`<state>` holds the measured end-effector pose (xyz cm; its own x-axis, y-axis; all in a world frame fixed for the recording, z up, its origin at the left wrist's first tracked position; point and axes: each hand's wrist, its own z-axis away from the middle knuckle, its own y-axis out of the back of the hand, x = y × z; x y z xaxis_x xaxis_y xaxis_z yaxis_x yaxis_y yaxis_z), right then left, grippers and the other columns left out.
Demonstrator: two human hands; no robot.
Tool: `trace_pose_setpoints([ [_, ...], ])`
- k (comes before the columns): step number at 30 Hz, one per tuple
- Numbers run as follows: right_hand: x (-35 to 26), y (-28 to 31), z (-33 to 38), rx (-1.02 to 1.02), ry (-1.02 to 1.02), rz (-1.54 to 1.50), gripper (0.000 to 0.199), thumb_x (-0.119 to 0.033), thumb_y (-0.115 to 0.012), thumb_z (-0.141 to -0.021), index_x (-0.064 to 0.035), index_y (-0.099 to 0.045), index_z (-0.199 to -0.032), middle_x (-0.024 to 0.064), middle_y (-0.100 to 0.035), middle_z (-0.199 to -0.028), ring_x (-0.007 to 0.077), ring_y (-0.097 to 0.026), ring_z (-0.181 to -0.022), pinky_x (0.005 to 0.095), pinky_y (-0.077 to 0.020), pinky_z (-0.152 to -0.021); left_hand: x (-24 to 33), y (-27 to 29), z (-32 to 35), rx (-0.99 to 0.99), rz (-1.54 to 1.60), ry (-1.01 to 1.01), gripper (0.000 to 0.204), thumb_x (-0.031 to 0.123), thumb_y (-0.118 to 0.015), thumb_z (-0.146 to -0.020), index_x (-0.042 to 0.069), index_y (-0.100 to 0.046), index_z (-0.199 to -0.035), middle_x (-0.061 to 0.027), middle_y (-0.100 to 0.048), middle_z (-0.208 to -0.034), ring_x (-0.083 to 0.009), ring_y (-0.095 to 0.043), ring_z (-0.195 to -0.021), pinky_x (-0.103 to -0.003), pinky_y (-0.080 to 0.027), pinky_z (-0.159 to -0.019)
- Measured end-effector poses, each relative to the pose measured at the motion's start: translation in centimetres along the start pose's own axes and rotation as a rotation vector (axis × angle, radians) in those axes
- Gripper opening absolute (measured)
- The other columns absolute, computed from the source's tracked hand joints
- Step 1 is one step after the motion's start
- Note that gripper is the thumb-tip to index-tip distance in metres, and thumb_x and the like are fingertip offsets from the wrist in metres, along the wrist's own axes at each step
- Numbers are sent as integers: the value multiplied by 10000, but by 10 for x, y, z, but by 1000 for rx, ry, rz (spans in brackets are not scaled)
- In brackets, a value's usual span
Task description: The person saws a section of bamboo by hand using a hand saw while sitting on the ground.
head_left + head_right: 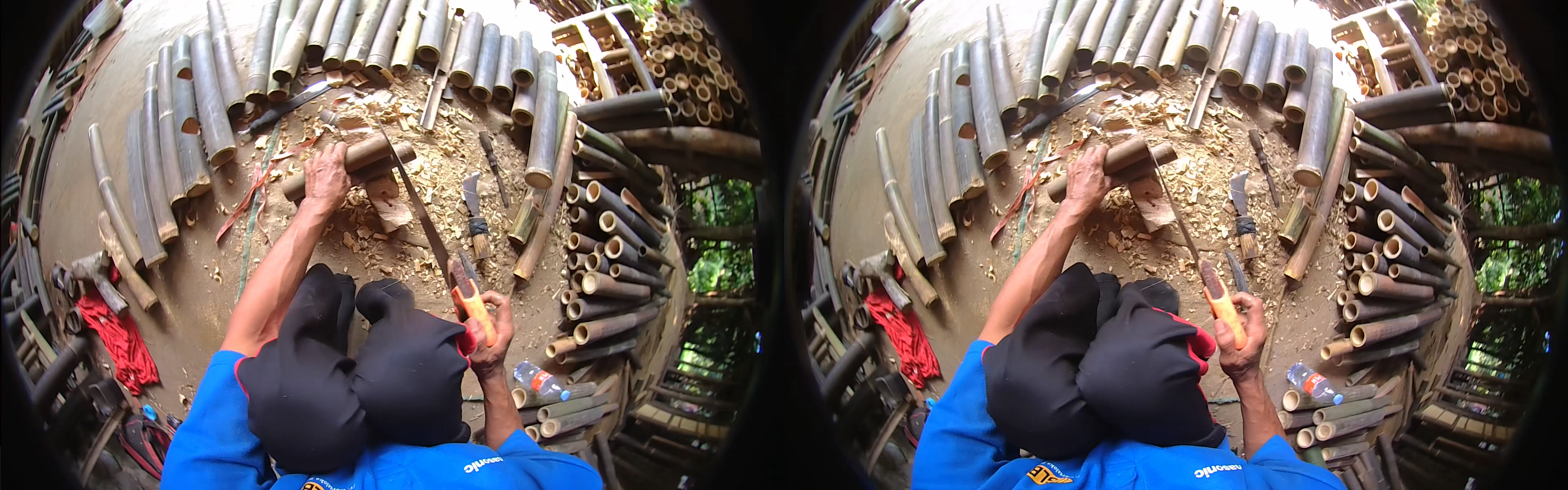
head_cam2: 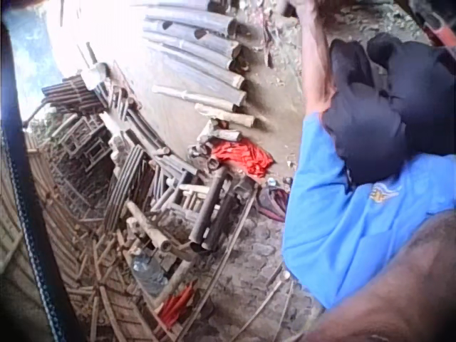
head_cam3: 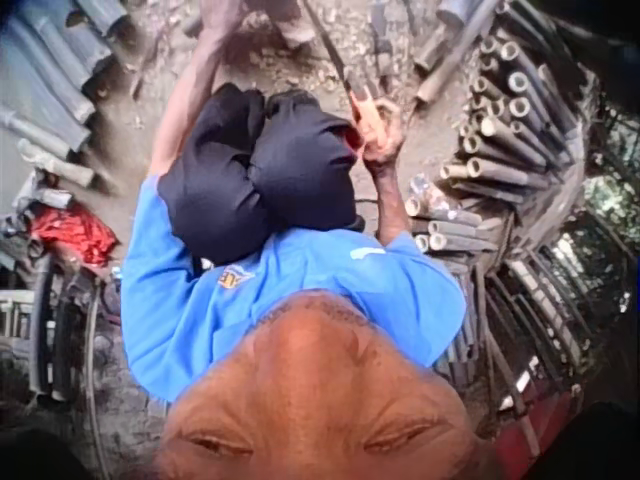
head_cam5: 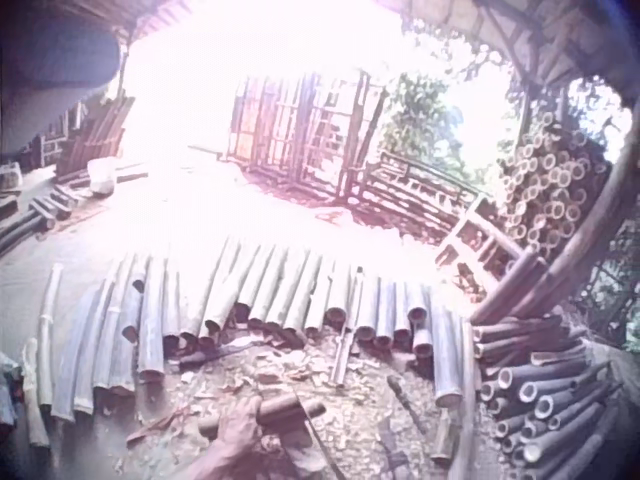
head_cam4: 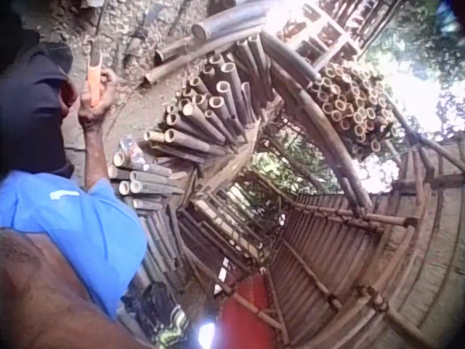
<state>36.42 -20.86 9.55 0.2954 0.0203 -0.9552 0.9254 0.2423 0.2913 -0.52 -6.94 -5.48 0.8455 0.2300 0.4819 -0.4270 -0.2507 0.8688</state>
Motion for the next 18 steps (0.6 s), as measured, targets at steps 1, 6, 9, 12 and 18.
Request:
trace_pose_setpoints([
  [1, 5, 0, 4, -1, 12, -38, 511, -238, -651, -937, 46, -471, -1323, 118, -627, -1121, 73, -591, -734, 227, -471, -647, -1, -2, 1, 25, 27, -21, 431, 43, -656, -802, 105, -574, -1221, -134, -632, -1152, -350, -619, -1095, -530, -445, -939],
  [6, 23, -37, -59, -51, 187, 61, 568, -177, -611, -963, 103, -488, -1442, 164, -690, -1210, 180, -692, -948, 322, -547, -840, 1, 0, 0, 7, 60, -38, 415, 33, -676, -773, 99, -601, -1176, -132, -640, -1150, -353, -615, -1123, -519, -448, -932],
  [9, 8, -76, -118, -7, 191, -27, 517, -179, -606, -980, 109, -541, -1405, 139, -722, -1109, 178, -677, -946, 335, -546, -866, -18, 10, -9, -95, 90, -19, 537, 84, -776, -763, 110, -614, -1274, -164, -635, -1207, -353, -604, -1166, -509, -470, -1000],
  [12, -5, -58, -112, 47, 83, -381, 540, -198, -596, -1000, 94, -512, -1446, 147, -710, -1182, 133, -661, -927, 269, -541, -788, -31, 53, -13, -249, -49, 81, 831, 243, -942, -715, 167, -525, -1429, -162, -589, -1292, -353, -566, -1210, -485, -513, -1041],
  [18, -15, -4, -51, 56, -4, -402, 579, -256, -592, -1015, 57, -479, -1488, 122, -715, -1139, 52, -546, -728, 213, -459, -605, -26, 155, -72, -547, -231, -234, 640, 303, -839, -791, 68, -604, -1337, -201, -611, -1275, -302, -591, -1201, -435, -490, -1073],
])
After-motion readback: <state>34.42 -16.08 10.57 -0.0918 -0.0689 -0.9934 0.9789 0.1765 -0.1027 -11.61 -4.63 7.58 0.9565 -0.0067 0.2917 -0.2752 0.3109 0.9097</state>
